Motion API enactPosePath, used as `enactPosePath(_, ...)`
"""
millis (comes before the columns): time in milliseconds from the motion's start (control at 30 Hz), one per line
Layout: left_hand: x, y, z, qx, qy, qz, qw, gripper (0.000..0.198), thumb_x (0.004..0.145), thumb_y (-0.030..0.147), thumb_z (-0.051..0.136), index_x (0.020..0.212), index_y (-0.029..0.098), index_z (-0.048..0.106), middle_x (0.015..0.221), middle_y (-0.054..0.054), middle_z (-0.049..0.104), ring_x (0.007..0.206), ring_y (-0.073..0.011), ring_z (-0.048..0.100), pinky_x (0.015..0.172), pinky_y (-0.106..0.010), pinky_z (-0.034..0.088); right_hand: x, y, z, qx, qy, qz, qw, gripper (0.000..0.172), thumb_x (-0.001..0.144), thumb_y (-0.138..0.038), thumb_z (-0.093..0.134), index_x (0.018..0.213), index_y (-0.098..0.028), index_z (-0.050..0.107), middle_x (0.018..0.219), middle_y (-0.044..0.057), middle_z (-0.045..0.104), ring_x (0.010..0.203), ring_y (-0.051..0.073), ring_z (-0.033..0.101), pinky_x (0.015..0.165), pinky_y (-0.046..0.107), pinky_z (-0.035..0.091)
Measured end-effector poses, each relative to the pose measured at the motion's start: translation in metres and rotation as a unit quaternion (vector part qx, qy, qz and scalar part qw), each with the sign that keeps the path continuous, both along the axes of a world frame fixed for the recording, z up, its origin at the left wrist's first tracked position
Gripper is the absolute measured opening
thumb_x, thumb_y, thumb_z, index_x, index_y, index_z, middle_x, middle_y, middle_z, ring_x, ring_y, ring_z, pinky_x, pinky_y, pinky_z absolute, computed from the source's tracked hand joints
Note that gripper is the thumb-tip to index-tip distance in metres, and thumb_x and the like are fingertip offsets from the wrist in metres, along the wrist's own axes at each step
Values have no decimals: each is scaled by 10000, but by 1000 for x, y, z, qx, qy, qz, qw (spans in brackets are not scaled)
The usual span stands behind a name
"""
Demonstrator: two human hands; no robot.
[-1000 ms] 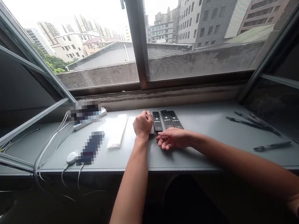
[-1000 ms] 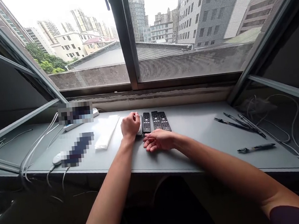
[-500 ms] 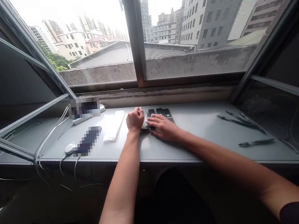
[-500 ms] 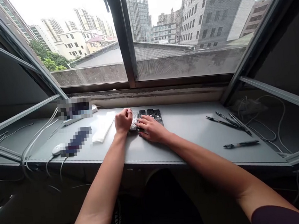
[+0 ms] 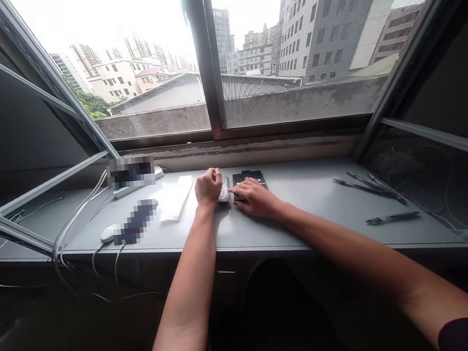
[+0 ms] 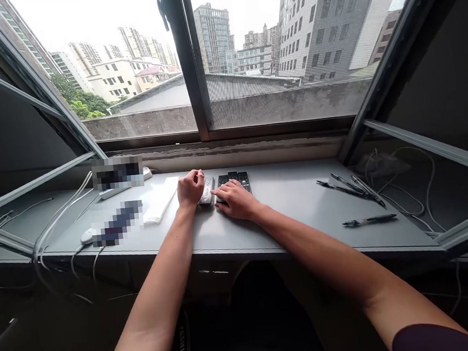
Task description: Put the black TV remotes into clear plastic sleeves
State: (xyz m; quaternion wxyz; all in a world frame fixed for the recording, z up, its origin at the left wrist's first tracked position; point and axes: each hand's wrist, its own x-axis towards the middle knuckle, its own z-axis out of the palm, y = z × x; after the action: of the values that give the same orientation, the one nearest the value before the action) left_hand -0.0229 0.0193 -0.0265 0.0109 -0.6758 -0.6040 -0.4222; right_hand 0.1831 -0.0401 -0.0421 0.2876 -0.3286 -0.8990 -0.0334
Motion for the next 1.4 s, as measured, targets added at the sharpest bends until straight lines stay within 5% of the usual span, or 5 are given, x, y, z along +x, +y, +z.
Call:
enactPosePath(333,-3,0,1,-39,22,-1,999,374,1089,419,455,987,255,774,904,-86,792,811,-235,703,742,-312,428,6,6,3,-12,31,15,999,478,971,-381,751,1404,-188,682,1202,147,756,1122,343,659,1072,542,482)
enactPosePath(667,-10,8,-8,-64,41,33,997,241,1014,298,554,1015,227,785,1113,-144,781,1067,-294,694,909,-361,491,-1,9,-2,28,38,61,997,395,988,-339,724,1362,-215,711,1323,142,736,1353,358,568,1189,594,410)
enactPosePath(1033,-7,3,-5,-79,43,35,995,249,1014,311,556,957,242,788,1052,-142,791,956,-282,721,843,-353,495,-25,6,-2,22,34,55,998,53,977,-219,708,1021,-226,735,1018,91,745,1072,294,602,1082,482,463)
enactPosePath(1200,-7,1,-3,-85,38,35,995,257,1016,325,549,953,241,784,1052,-145,792,942,-291,725,833,-364,490,-26,7,-2,26,39,81,996,222,1068,-170,537,952,-237,714,938,57,740,949,251,578,1038,441,447)
enactPosePath(1400,-9,5,-4,-66,12,19,998,237,998,303,561,981,237,787,1081,-136,798,1020,-288,725,919,-372,500,-26,1,2,-14,108,104,989,198,1044,-120,500,1022,-238,657,1050,96,685,993,268,563,913,412,509)
